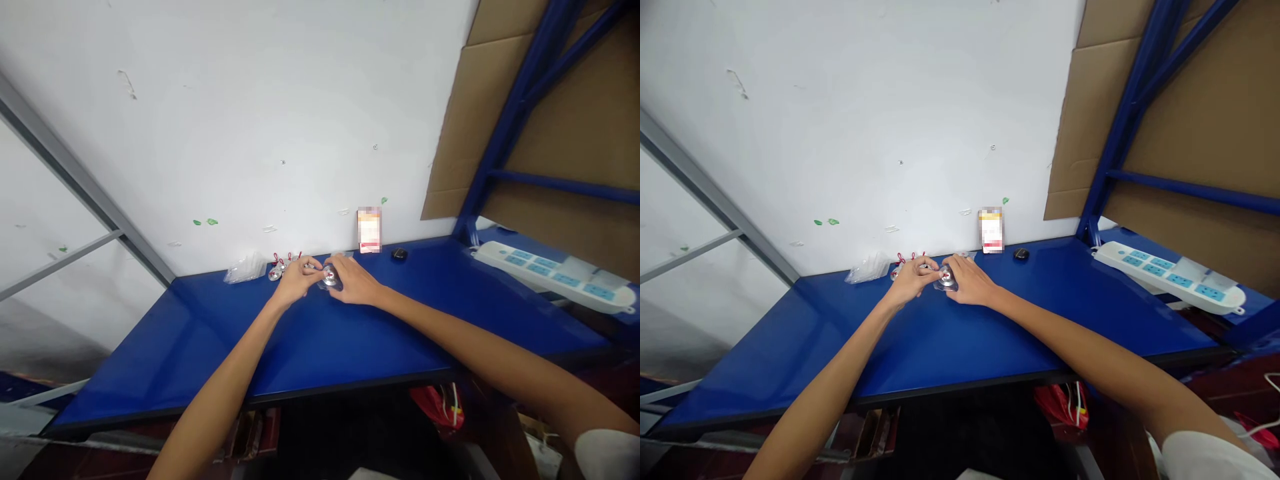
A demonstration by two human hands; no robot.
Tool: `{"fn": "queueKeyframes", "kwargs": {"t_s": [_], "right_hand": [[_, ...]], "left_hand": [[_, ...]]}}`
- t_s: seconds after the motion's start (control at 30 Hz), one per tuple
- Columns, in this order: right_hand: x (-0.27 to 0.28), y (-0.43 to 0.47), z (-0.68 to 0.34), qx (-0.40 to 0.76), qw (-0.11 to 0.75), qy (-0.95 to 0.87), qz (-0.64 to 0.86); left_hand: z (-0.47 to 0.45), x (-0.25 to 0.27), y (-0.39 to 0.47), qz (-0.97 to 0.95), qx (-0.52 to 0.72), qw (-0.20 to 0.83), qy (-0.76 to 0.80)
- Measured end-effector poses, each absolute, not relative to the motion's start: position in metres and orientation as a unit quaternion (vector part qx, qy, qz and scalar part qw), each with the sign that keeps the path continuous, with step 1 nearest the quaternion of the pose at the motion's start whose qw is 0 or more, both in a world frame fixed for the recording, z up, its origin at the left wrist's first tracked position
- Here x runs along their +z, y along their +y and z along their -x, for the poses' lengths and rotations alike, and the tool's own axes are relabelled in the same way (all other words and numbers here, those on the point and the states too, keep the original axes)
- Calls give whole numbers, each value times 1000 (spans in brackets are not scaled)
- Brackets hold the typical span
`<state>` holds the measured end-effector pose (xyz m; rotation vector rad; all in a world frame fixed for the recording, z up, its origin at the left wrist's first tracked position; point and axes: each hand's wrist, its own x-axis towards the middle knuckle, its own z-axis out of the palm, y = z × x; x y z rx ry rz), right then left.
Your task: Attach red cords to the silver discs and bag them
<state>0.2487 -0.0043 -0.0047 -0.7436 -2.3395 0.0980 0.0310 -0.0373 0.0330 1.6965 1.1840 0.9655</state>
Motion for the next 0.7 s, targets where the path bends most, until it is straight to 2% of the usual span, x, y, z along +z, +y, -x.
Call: {"fn": "queueKeyframes", "kwargs": {"t_s": [0.1,0.23,0.33,0.57,0.7], "right_hand": [[-6,-3,-248,54,351,-892,279],[-8,0,-251,82,363,-883,286],[-7,0,-253,141,363,-869,305],[-4,-1,-251,348,360,-802,326],[-6,2,-247,576,385,-666,276]], "left_hand": [[-34,36,-43,-715,366,394,447],[-30,43,-47,-773,393,172,468],[-22,47,-44,-758,413,81,499],[12,35,-17,-700,364,9,614],[33,21,-2,-695,291,-9,657]]}}
